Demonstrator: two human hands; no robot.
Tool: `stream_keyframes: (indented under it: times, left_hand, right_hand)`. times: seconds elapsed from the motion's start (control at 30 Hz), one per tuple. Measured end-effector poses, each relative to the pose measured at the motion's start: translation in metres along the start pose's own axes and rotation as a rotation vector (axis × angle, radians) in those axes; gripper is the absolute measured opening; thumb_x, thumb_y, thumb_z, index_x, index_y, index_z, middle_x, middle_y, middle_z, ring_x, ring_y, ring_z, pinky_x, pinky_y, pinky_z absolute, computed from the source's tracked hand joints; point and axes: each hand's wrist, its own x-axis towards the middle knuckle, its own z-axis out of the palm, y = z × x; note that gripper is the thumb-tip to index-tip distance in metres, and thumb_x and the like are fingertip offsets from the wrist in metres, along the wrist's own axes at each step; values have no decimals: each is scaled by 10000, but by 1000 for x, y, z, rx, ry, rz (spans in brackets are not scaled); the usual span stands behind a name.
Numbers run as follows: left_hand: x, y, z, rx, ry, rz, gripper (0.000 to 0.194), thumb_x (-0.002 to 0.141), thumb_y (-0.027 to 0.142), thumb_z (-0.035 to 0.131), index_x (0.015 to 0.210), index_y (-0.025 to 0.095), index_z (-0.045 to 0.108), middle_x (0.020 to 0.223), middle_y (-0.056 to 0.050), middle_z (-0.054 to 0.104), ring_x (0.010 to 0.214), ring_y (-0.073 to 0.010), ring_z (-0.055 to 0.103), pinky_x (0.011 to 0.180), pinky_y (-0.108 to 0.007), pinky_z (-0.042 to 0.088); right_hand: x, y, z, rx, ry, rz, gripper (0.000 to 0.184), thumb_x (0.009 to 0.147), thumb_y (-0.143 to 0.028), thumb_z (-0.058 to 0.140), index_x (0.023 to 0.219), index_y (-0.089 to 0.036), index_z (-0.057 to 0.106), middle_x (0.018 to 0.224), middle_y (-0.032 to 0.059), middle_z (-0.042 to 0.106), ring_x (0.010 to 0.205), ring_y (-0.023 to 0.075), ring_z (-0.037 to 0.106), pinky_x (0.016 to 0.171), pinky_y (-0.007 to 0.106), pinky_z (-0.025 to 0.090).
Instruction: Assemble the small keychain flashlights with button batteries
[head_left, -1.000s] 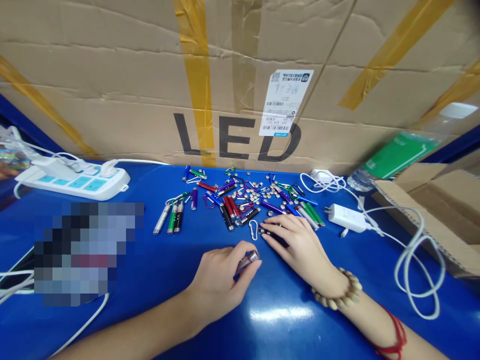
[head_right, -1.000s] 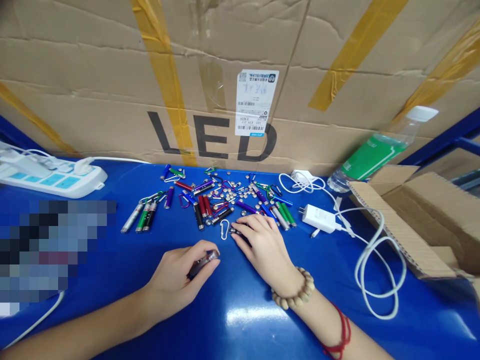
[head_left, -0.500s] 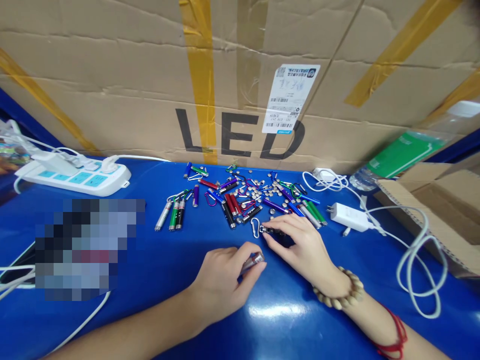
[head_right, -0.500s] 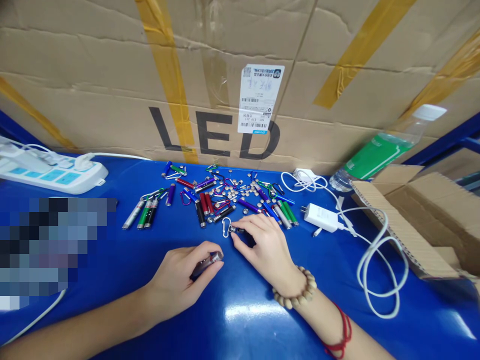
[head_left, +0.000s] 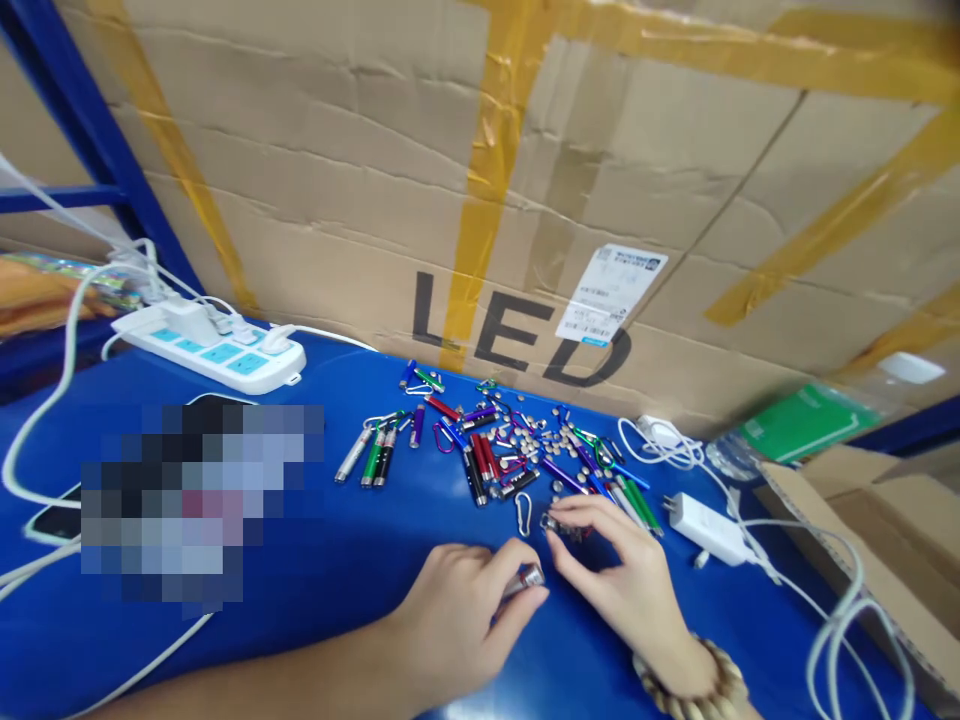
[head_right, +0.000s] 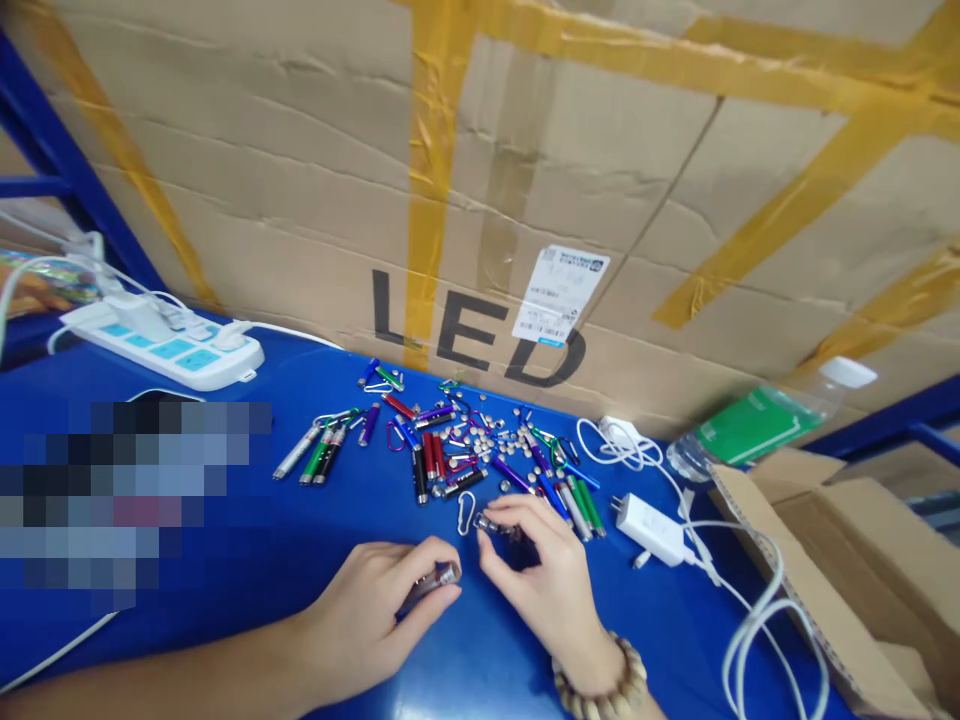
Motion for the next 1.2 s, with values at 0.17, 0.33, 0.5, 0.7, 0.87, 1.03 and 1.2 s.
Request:
stream_keyframes:
  times: [0.17,0.33,0.5,0.7,0.87,1.03,1.2]
  left_hand:
    - [0,-1,-1,-112,115,-46,96,875,230,411,943,234,479,775,33,650,664,-154,630,586,-232,425]
    - [0,-2,-3,-284,178,40,135,871,221,428,941,236,541,872,12,604,745,-122,600,685,-206,455]
    - [-1,0,-4,-306,187,67,150,861,232,438,920,212,575,846,-8,597,712,-126,595,658,-202,464]
    - [-1,-2,-3,-230,181,-23,136,868,212,415,873,210,551,828,9,609,697,-130,600,624,-213,438]
    - [-1,-2,-5,-178,195,-37,111,882,231,397,865,211,505,764,35,638,626,-115,599,577,-206,409]
    - [-8,-1,-2,38,42,356,87,847,293,480,842,209,505,600,71,638,492,-100,592,514,-209,375]
    - [-11,-4,6,336,81,697,208,885,347,415,786,191,511,526,49,621,438,-100,569,433,-251,316]
  right_hand:
    - [2,-12,2,126,15,13,46,734,-150,598,761,-186,589,800,47,625,520,103,558,484,231,501]
    - [3,-22,4,225,-81,-65,112,729,-137,599,818,-203,615,813,39,615,503,96,571,442,194,504]
    - [2,-23,4,173,-160,-100,106,756,-148,582,674,-202,621,793,39,617,535,110,594,461,190,509]
    - [1,-24,6,130,-168,-76,101,781,-164,553,727,-195,633,814,51,613,507,96,559,467,198,501]
    - [-1,-11,4,15,-213,-36,127,819,-199,521,890,-214,626,868,48,612,596,108,583,544,221,514]
    - [19,-4,1,-111,-208,0,279,842,-247,488,1114,-209,538,982,72,605,826,160,607,740,299,523]
    - [80,15,13,-212,-282,-161,257,869,-210,412,1076,-209,563,1091,68,583,1030,176,552,904,358,453]
